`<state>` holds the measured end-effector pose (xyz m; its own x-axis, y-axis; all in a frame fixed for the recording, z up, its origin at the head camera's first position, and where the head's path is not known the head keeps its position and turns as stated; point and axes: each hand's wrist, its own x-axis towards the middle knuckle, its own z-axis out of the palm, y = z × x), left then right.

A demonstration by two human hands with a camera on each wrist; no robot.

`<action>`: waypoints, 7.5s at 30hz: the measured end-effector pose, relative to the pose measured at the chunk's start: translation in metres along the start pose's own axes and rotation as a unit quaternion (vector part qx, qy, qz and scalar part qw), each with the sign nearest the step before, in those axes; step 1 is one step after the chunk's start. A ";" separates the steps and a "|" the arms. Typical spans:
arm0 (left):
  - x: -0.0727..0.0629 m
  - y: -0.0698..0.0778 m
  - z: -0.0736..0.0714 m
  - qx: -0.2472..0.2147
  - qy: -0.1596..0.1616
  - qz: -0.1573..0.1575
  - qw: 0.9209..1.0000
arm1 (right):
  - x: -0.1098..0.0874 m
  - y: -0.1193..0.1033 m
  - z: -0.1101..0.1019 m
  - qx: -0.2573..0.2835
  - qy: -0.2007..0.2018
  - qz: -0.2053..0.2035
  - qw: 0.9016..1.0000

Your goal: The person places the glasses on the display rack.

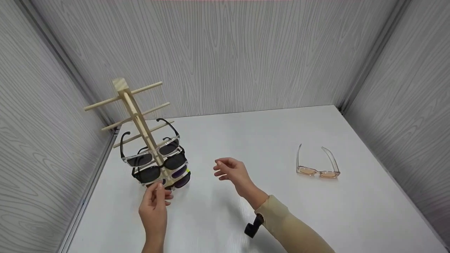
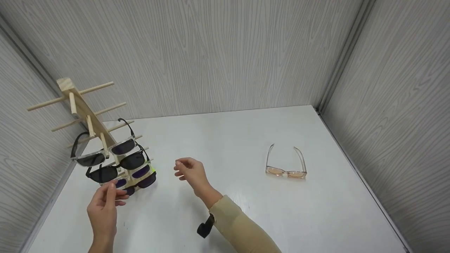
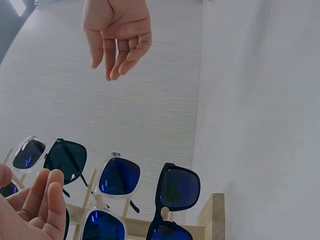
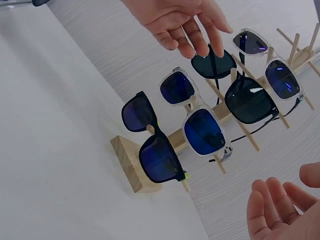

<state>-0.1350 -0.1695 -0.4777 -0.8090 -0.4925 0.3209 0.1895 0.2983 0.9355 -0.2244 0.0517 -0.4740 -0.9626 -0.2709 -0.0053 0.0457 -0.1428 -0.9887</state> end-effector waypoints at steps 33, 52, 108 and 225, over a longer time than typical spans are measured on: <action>-0.025 0.017 0.070 -0.047 -0.191 -0.035 0.980 | -0.025 0.041 -0.077 0.016 0.119 0.034 0.992; -0.035 -0.023 0.124 -0.054 -0.254 -0.014 0.966 | -0.045 0.056 -0.132 0.017 0.214 0.080 0.973; -0.079 -0.010 0.258 -0.170 -0.354 -0.243 0.887 | -0.116 0.044 -0.276 0.064 0.406 0.118 0.904; -0.082 -0.007 0.348 -0.102 -0.320 -0.293 0.895 | -0.094 0.028 -0.302 -0.027 0.348 0.160 0.924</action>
<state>-0.2635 0.1540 -0.5619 -0.9433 0.0735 -0.3238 -0.3275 -0.0453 0.9438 -0.2135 0.3603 -0.5463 -0.8419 0.3882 -0.3748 0.3622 -0.1084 -0.9258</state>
